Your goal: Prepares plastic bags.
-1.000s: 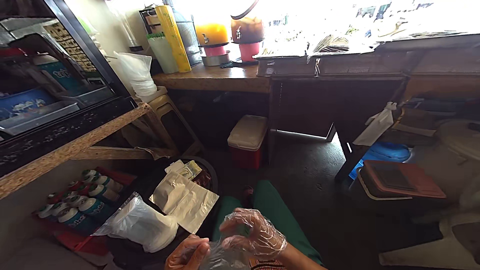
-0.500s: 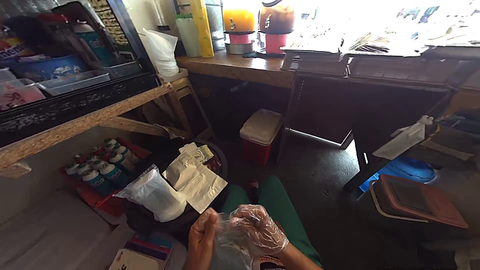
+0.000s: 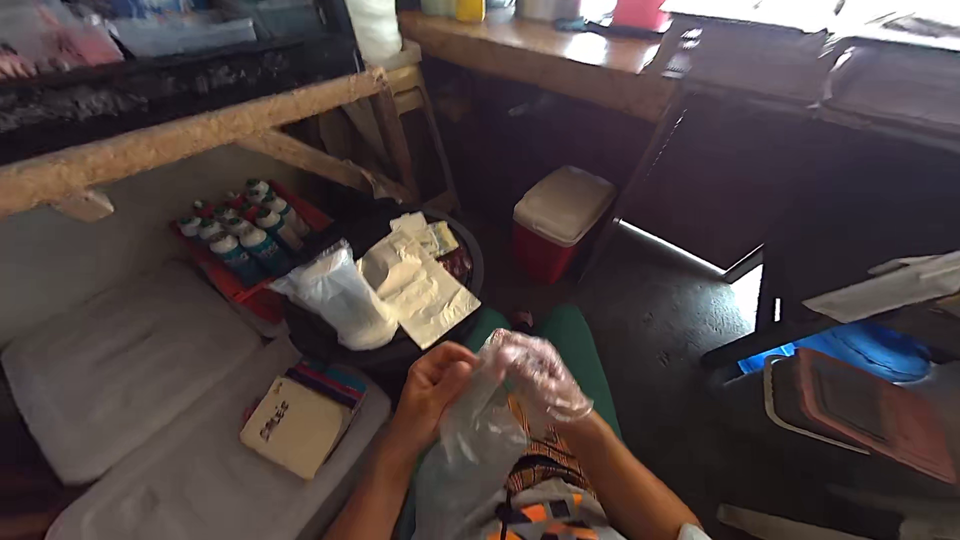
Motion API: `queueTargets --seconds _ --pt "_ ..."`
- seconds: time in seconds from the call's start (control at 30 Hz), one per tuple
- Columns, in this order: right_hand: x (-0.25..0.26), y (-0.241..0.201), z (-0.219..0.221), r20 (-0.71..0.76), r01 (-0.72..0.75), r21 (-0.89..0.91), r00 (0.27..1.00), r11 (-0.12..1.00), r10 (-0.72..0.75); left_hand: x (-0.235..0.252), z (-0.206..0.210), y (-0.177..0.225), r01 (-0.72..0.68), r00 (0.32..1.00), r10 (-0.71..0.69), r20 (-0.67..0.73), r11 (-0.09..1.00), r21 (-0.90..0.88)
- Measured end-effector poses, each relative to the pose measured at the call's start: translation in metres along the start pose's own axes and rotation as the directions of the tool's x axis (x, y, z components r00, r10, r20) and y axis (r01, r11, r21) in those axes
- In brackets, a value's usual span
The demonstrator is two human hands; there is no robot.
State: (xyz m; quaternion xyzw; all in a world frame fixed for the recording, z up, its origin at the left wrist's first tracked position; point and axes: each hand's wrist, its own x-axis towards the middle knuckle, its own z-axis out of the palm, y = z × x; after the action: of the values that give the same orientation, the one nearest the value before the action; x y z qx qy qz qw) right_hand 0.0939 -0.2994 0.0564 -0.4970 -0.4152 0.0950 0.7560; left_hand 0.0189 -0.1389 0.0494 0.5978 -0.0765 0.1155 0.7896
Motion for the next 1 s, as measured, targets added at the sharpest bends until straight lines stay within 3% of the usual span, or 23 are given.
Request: queueTargets --seconds 0.07,0.13,0.2,0.27,0.33,0.43,0.5,0.57,0.6,0.67,0.73,0.83,0.9,1.0 --pt "0.007 -0.006 -0.003 0.039 -0.143 0.118 0.989 0.983 0.139 0.001 -0.012 -0.005 -0.016 0.997 0.002 0.077 0.983 0.184" --pt "0.016 0.002 -0.011 0.139 -0.239 0.110 0.965 0.965 0.223 0.001 -0.029 -0.006 -0.052 0.998 0.037 0.058 0.959 0.277" --pt "0.025 0.022 -0.018 0.271 -0.288 -0.013 0.921 0.958 0.280 -0.001 -0.051 -0.005 -0.079 0.997 0.080 0.004 0.984 0.162" --pt "0.036 0.049 -0.022 0.425 -0.345 -0.141 0.826 0.928 0.371 -0.001 -0.071 -0.003 -0.103 0.992 0.098 -0.079 0.993 -0.054" --pt "0.049 0.075 -0.019 0.531 -0.450 -0.123 0.723 0.885 0.442 -0.002 -0.089 -0.007 -0.049 0.987 0.019 -0.162 0.982 -0.183" --pt "0.076 0.099 -0.008 0.371 -0.634 0.131 0.744 0.762 0.555 -0.005 -0.130 -0.012 0.181 0.934 -0.205 -0.292 0.978 -0.105" --pt "0.111 0.110 0.003 0.281 -0.715 0.270 0.699 0.644 0.658 -0.006 -0.156 -0.013 0.251 0.916 -0.247 -0.318 0.968 -0.028" --pt "0.151 0.117 0.019 0.250 -0.754 0.284 0.655 0.592 0.713 0.000 -0.174 -0.004 0.143 0.935 -0.152 -0.320 0.988 -0.051" --pt "0.169 0.120 0.025 0.249 -0.744 0.266 0.667 0.613 0.702 0.007 -0.183 0.004 0.057 0.949 -0.071 -0.308 0.997 -0.055" --pt "0.201 0.127 0.039 0.222 -0.686 0.262 0.728 0.679 0.649 0.025 -0.199 0.022 -0.080 0.939 0.071 -0.338 0.997 -0.012" --pt "0.221 0.133 0.052 0.149 -0.610 0.266 0.791 0.746 0.593 0.046 -0.206 0.035 -0.100 0.872 0.123 -0.473 0.992 0.074" --pt "0.224 0.158 0.064 0.052 -0.603 0.138 0.797 0.786 0.602 0.064 -0.206 0.023 0.060 0.731 0.192 -0.654 0.937 0.343" --pt "0.206 0.181 0.063 0.041 -0.686 0.060 0.727 0.725 0.685 0.053 -0.190 0.002 0.294 0.679 0.163 -0.716 0.834 0.468" --pt "0.173 0.216 0.055 0.013 -0.816 0.001 0.578 0.578 0.816 0.043 -0.206 -0.069 0.511 0.551 0.019 -0.835 0.783 0.355"
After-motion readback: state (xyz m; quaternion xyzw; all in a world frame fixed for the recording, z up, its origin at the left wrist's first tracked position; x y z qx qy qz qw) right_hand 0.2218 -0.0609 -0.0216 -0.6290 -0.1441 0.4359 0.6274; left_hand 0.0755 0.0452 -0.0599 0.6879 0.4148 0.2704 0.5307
